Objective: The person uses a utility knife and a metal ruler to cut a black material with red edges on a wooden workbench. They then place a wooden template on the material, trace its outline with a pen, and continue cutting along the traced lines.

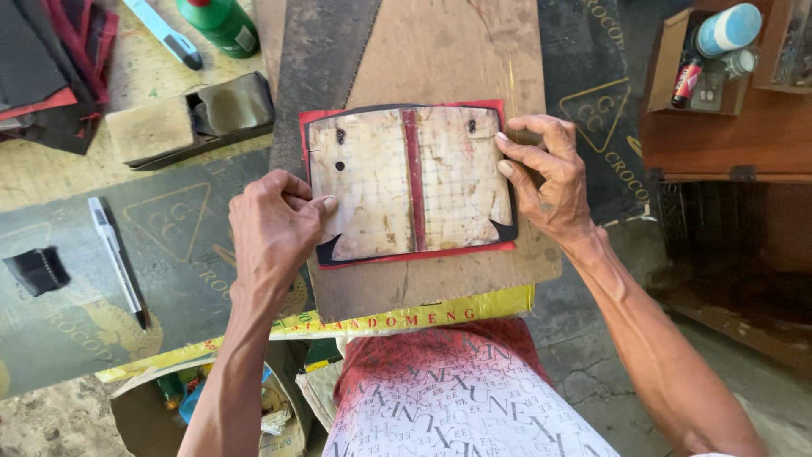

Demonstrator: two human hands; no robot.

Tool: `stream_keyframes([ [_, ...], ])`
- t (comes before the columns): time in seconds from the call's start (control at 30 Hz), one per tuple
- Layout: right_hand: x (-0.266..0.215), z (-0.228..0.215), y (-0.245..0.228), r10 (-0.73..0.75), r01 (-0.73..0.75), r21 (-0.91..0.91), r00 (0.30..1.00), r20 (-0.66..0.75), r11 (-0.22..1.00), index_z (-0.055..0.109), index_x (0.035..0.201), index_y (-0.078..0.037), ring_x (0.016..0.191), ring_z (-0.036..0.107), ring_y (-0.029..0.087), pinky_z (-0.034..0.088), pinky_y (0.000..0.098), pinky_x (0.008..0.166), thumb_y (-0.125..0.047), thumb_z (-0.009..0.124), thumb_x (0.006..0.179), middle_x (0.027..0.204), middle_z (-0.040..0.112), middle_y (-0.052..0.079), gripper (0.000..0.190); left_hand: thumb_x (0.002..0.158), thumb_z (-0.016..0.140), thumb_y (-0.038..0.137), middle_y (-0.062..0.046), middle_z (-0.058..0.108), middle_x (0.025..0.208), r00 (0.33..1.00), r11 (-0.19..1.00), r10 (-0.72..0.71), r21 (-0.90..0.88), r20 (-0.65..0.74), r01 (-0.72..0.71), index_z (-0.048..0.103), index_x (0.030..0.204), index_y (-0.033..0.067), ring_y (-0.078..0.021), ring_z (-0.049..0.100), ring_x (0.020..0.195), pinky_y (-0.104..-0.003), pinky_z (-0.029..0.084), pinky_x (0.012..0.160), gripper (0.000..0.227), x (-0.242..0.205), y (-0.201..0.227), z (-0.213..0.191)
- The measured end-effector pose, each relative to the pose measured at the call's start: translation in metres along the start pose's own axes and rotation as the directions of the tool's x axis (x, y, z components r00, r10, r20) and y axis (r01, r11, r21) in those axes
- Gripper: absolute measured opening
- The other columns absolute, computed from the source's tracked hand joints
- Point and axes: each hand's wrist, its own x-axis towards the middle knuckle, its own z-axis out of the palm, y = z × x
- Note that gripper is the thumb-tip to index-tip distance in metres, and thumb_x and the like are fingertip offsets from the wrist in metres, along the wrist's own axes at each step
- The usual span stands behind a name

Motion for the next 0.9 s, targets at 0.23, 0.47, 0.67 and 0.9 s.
stream_keyframes([
  [0.23, 0.0, -0.001, -0.002, 0.015, -0.015, 0.024, 1.0, 0.009, 1.0, 0.075, 0.122, 0.0, 0.125, 0.057, 0.025, 0.059, 0.0306, 0.09, 0.004, 0.079, 0.093, 0.132, 0.061, 0.012, 0.03, 0.076, 0.089, 0.017, -0.01, 0.074, 0.07, 1.0, 1.0, 0.005, 0.0, -0.002, -0.005, 0.074, 0.084, 0.0022, -0.0163, 0.072, 0.06, -0.032, 0.056, 0.06, 0.022, 0.0, -0.003, 0.001],
  [0.47, 0.003, -0.003, -0.003, -0.024, 0.028, -0.082, 0.998, 0.052, 0.996, 0.075, 0.122, 0.0, 0.126, 0.057, 0.029, 0.056, 0.035, 0.1, 0.0, 0.079, 0.092, 0.13, 0.063, 0.013, 0.03, 0.074, 0.089, 0.016, -0.012, 0.074, 0.07, 0.999, 0.999, 0.027, 0.023, -0.026, -0.026, 0.074, 0.083, 0.0018, -0.0186, 0.072, 0.061, -0.033, 0.056, 0.061, 0.023, 0.001, 0.0, 0.002],
  [0.67, 0.011, -0.012, -0.013, -0.12, 0.165, -0.204, 0.968, 0.218, 0.965, 0.069, 0.124, 0.011, 0.13, 0.051, 0.036, 0.049, 0.045, 0.109, -0.021, 0.082, 0.091, 0.139, 0.057, 0.021, 0.048, 0.074, 0.089, 0.016, -0.012, 0.073, 0.068, 0.999, 0.999, 0.037, -0.021, -0.003, -0.037, 0.072, 0.08, 0.0017, -0.0214, 0.074, 0.062, -0.035, 0.056, 0.062, 0.023, 0.002, -0.007, 0.003],
  [0.9, 0.008, -0.013, -0.031, -0.071, 0.236, -0.387, 0.915, 0.396, 0.891, 0.058, 0.133, 0.016, 0.138, 0.048, 0.036, 0.044, 0.0461, 0.11, -0.026, 0.074, 0.094, 0.151, 0.049, 0.022, 0.06, 0.075, 0.088, 0.015, -0.013, 0.072, 0.066, 0.998, 0.998, 0.062, -0.026, -0.014, -0.062, 0.07, 0.079, 0.0009, -0.0226, 0.073, 0.061, -0.035, 0.056, 0.062, 0.023, 0.001, -0.006, 0.001],
])
